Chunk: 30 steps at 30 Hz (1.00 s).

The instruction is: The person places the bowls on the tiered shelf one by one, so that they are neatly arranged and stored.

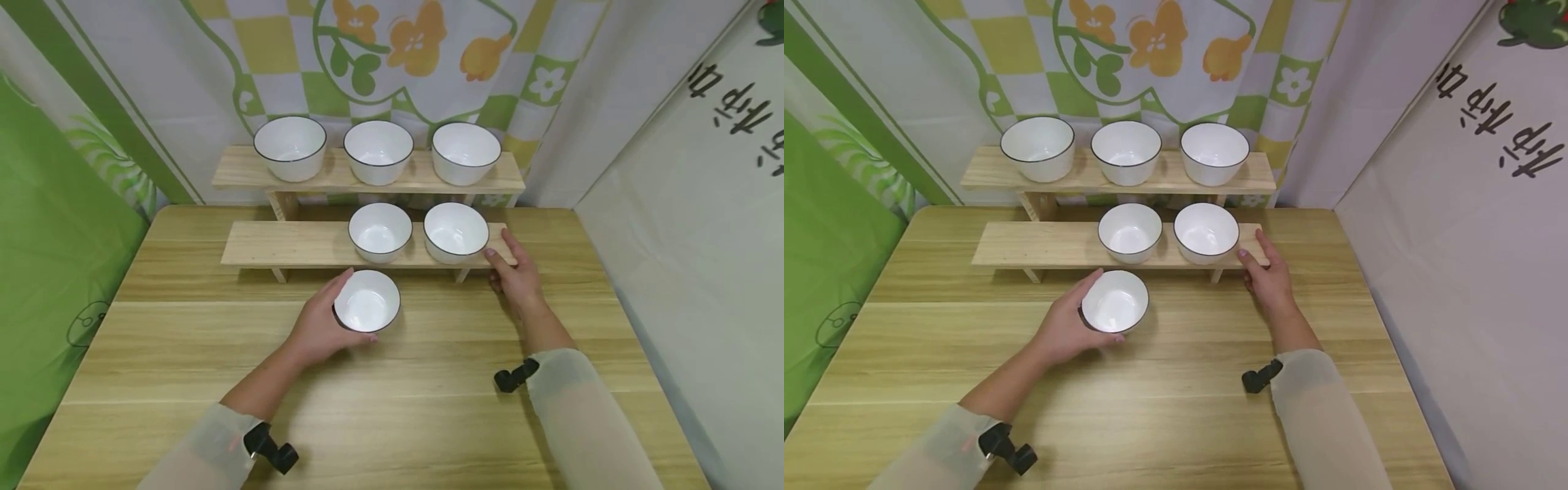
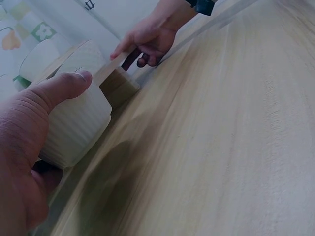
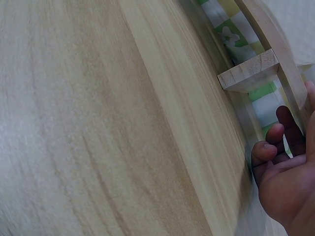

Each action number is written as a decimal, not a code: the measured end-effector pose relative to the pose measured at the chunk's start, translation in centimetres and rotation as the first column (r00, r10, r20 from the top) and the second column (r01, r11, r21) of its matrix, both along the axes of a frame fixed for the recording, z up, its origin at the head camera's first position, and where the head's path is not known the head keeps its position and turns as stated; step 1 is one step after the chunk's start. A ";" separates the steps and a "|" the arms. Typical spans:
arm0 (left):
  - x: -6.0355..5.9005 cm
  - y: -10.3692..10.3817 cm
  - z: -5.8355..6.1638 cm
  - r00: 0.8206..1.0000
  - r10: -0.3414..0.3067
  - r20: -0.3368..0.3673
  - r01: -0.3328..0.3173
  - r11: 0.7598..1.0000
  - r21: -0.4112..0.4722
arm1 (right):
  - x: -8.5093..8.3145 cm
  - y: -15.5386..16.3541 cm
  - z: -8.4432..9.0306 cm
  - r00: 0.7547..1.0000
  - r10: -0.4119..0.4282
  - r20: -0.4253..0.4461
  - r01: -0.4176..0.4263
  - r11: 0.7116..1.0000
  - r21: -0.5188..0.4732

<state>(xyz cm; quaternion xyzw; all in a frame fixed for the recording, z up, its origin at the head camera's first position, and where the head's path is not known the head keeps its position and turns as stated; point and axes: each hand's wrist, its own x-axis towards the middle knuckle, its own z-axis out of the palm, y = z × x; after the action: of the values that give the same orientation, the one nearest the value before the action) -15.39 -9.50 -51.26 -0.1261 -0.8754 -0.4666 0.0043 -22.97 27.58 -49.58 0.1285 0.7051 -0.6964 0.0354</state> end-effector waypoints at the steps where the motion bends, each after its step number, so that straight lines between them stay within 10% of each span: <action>1: 0.0 -0.2 0.1 1.000 0.004 0.000 -0.004 1.000 0.002 | 0.0 0.0 0.0 1.000 -0.003 0.003 0.003 1.000 0.005; 30: -0.2 -5.2 3.0 0.992 0.123 0.032 -0.123 0.992 0.007 | 0.1 -0.3 0.1 0.999 -0.013 0.039 0.012 0.999 0.034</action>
<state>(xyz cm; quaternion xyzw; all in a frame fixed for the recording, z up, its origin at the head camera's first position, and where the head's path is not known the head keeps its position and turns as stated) -15.59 -14.69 -48.29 -0.0646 -0.8793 -0.4715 0.0199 -22.88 27.26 -49.43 0.1471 0.7152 -0.6819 0.0426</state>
